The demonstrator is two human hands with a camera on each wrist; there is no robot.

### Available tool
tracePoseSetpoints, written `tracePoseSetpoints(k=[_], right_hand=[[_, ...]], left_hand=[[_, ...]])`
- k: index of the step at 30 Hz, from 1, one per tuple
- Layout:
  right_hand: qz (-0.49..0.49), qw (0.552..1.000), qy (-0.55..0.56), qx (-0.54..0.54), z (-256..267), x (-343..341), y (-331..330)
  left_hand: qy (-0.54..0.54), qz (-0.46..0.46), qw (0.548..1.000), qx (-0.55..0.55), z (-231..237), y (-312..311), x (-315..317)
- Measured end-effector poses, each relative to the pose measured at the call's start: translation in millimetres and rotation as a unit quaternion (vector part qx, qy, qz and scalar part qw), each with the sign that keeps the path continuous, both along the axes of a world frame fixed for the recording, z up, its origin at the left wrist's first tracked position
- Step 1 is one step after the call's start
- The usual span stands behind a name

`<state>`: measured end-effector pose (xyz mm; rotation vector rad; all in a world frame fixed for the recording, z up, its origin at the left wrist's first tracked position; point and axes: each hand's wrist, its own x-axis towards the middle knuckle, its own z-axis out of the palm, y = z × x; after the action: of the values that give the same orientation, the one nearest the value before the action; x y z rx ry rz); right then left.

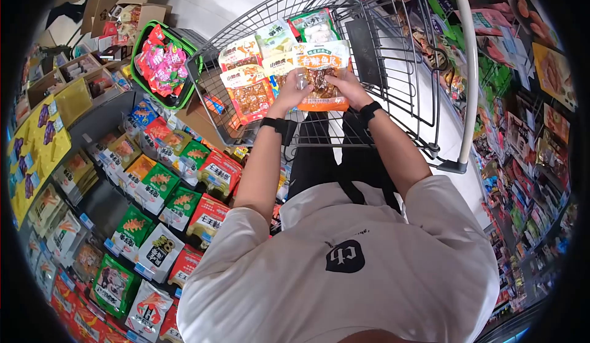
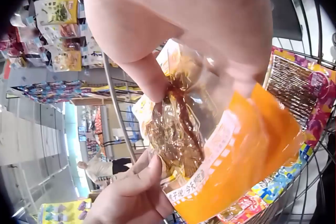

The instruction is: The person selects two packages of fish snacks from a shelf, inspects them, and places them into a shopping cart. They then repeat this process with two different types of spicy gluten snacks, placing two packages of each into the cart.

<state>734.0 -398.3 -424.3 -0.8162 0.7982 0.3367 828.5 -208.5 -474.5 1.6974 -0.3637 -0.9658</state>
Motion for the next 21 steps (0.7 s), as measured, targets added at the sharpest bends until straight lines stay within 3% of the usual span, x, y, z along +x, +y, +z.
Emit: tracePoseSetpoints(k=[2, 3, 4, 6, 7, 10, 12, 14, 16, 18, 19, 21], right_hand=[[-0.035, 0.982, -0.025, -0.183, -36.8, 1.3, 8.4], [0.0, 0.972, -0.037, -0.231, -79.7, -2.0, 6.3], [0.0, 0.972, -0.037, -0.231, -90.8, 5.8, 3.2], [0.025, 0.924, 0.007, -0.382, -104.9, 21.4, -2.2], [0.066, 0.903, 0.051, -0.421, -93.0, 34.1, -9.9], [0.042, 0.888, 0.056, -0.454, -94.3, 71.3, -26.2], [0.054, 0.862, 0.063, -0.501, -103.0, 86.0, -30.1], [0.049, 0.802, 0.033, -0.594, -131.8, 93.8, -30.1], [0.094, 0.787, 0.07, -0.606, -133.1, 97.5, -33.0], [0.18, 0.745, 0.043, -0.641, -139.1, 99.5, -38.9], [0.178, 0.739, 0.024, -0.65, -150.7, 96.0, -40.1], [0.156, 0.787, 0.012, -0.597, -156.1, 86.2, -40.5]], left_hand=[[0.122, -0.015, 0.984, 0.133, 10.9, -12.2, 12.4], [0.131, 0.003, 0.982, 0.137, 12.7, -18.2, 15.4], [0.131, 0.003, 0.982, 0.136, 5.7, -22.4, 16.6], [0.074, 0.039, 0.983, 0.162, -19.0, -33.6, 25.0], [0.026, 0.054, 0.99, 0.124, -37.5, -37.0, 29.2], [0.028, 0.08, 0.981, 0.177, -52.8, -58.9, 43.4], [0.037, 0.112, 0.984, 0.133, -64.7, -72.6, 50.1], [-0.093, 0.116, 0.972, 0.181, -94.3, -80.2, 53.3], [-0.107, 0.118, 0.974, 0.164, -114.4, -83.2, 50.7], [-0.025, 0.107, 0.98, 0.164, -139.0, -81.5, 46.7], [-0.072, 0.066, 0.983, 0.152, -131.5, -79.1, 47.4], [-0.086, 0.058, 0.98, 0.17, -100.0, -77.9, 45.9]])
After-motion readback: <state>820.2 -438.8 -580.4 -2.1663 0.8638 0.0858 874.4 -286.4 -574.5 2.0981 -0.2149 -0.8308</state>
